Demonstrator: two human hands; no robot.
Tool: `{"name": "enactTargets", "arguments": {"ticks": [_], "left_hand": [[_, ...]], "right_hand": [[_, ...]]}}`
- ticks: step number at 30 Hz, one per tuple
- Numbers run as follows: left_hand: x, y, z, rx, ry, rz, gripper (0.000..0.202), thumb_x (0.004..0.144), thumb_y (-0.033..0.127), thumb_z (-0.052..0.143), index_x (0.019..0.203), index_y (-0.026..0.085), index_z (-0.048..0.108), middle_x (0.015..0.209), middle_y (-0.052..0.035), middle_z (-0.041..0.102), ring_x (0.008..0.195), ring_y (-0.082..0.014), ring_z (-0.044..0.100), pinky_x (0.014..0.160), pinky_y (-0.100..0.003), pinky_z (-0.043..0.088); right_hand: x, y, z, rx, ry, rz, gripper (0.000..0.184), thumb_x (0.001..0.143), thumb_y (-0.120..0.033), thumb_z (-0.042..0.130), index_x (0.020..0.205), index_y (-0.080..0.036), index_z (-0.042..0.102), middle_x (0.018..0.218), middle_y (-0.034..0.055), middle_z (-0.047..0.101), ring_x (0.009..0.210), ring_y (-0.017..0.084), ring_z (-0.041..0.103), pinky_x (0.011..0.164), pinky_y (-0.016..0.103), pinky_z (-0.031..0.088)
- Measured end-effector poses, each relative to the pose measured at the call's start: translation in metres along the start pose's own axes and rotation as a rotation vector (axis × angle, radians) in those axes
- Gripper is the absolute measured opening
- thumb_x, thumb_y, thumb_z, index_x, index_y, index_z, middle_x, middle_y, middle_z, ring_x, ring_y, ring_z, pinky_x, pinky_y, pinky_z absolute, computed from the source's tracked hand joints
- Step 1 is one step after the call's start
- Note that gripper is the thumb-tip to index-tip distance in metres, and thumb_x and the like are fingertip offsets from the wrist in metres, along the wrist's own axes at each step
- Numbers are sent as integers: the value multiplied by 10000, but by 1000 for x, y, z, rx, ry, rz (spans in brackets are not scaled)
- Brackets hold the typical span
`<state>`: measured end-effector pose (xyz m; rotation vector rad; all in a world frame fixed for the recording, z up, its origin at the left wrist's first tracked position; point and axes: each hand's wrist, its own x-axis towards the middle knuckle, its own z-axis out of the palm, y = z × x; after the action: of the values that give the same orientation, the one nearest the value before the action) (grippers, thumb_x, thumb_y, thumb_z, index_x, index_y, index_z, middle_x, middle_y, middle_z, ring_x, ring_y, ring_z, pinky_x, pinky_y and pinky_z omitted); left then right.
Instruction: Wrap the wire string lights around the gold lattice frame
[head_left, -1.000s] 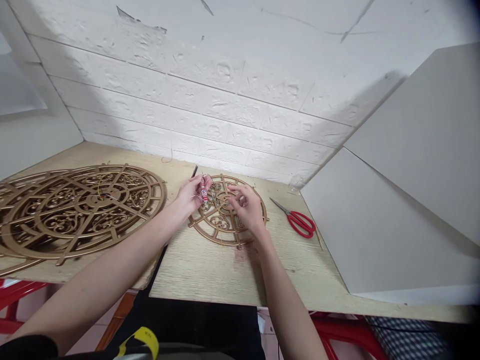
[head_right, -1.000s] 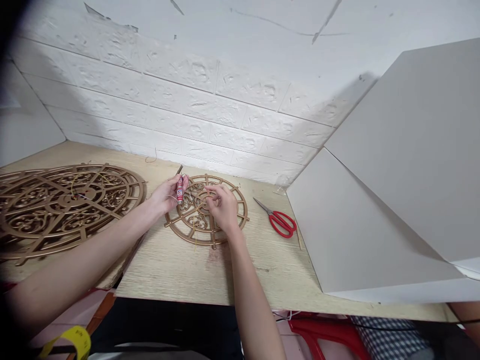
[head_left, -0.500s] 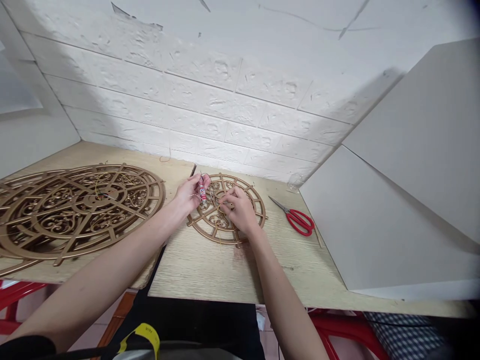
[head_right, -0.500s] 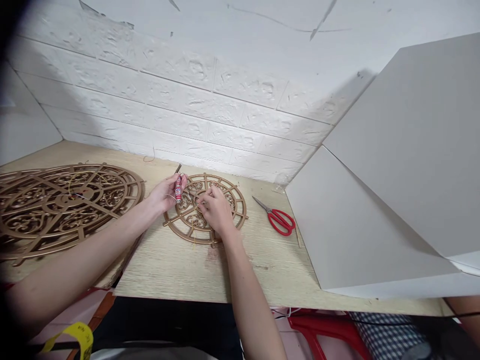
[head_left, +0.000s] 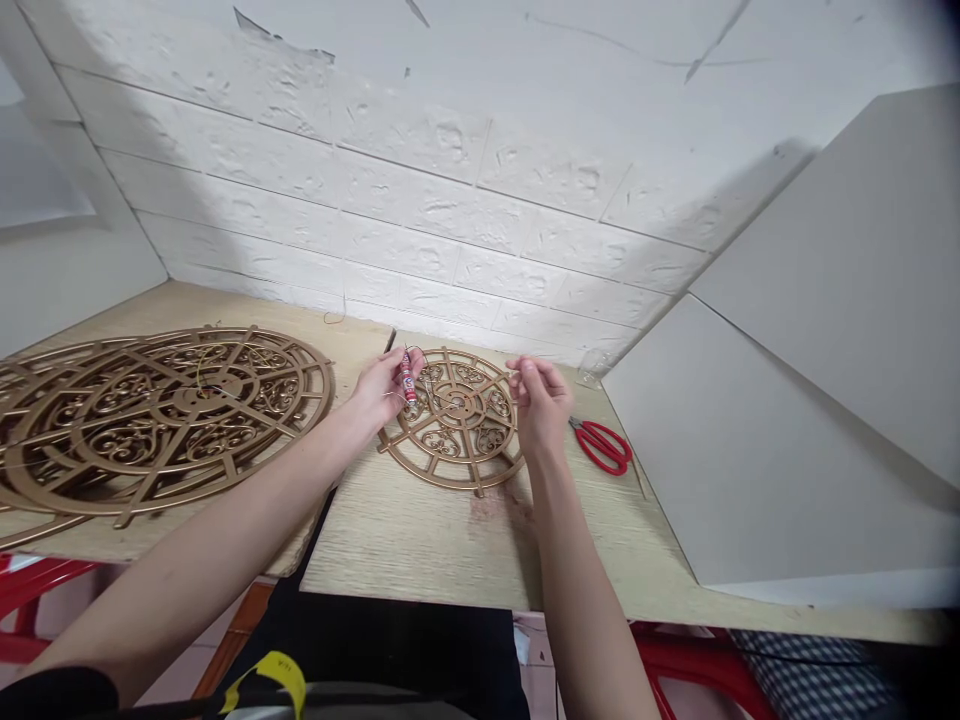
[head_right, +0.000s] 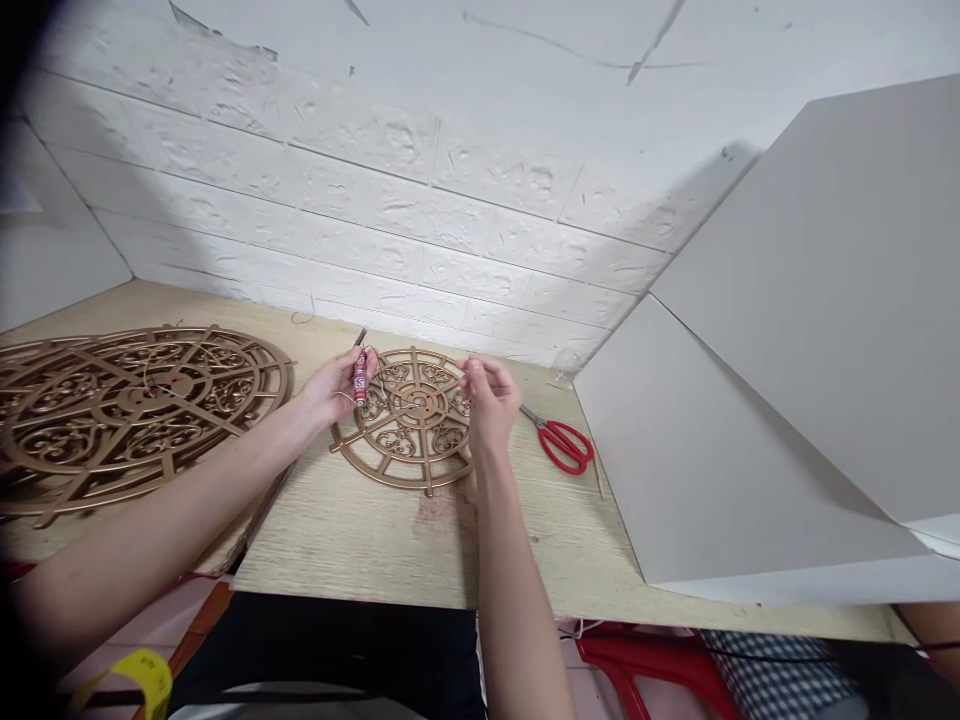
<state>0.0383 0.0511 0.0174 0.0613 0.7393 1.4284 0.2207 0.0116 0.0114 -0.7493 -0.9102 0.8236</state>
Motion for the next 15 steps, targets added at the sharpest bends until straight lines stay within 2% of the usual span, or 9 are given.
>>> {"name": "enactTargets", "arguments": {"ticks": [5, 15], "left_hand": [[1, -1, 0, 0, -3, 0, 145, 898, 44, 501, 793, 115, 572, 688, -58, 646, 582, -108, 651, 606, -186, 560], [2, -1, -2, 8, -12, -8, 132, 902, 48, 494, 843, 121, 587, 691, -46, 647, 593, -103, 654, 608, -183, 562]], "right_hand": [[12, -9, -14, 169, 194, -47, 241, 600, -269, 829, 766, -160, 694, 754, 14, 712, 578, 59, 549, 486, 165, 409], [17, -12, -25, 175, 287, -36, 233, 635, -241, 796, 822, -171, 676, 786, -2, 680, 578, 53, 561, 460, 157, 439]]}}
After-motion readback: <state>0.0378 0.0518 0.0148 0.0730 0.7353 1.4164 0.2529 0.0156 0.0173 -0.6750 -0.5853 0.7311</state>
